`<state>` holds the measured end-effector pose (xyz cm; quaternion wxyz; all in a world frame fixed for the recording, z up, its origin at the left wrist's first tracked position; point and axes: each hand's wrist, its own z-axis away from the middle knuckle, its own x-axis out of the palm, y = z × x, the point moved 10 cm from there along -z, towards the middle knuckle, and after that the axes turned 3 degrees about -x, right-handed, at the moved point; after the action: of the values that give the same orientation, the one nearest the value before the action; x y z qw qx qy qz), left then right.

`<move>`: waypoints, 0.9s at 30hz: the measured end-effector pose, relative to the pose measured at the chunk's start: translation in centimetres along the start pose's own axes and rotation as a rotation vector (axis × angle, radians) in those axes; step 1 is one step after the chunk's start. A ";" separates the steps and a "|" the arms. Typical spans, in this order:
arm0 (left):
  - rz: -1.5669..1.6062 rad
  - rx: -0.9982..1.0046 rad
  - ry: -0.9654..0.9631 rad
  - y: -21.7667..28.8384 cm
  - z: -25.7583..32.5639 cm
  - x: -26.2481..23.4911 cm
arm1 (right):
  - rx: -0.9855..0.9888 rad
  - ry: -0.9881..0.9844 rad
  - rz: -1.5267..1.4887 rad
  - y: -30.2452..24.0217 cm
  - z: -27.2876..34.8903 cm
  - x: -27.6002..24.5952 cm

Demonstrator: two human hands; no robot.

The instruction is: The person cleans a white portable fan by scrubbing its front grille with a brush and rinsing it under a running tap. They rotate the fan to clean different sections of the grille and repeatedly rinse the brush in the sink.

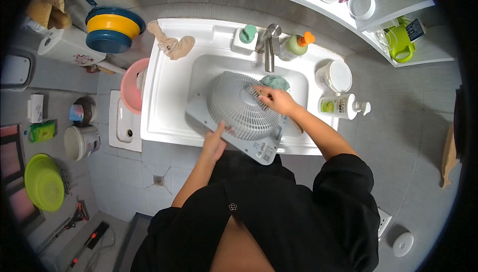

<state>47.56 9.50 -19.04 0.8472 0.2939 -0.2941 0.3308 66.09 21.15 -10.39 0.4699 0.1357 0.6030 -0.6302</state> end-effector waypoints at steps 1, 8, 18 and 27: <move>0.012 0.072 -0.053 1.5 -0.1 1.2 | 0.062 -0.026 -0.155 0.6 0.1 -0.2; -0.149 0.008 -0.121 -1.7 1.5 4.9 | 0.127 -0.076 -0.454 0.8 1.4 1.0; 0.260 0.036 -0.223 2.9 4.6 11.3 | 0.238 -0.078 -0.770 -0.7 3.6 -3.3; -0.038 0.076 0.135 3.1 5.8 7.9 | 0.010 -0.013 -0.494 -5.7 5.2 -5.7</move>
<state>48.34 10.42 -8.82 0.8595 0.3085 -0.2180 0.3444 66.84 18.07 -1.38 0.3048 -0.0176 0.6117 -0.7298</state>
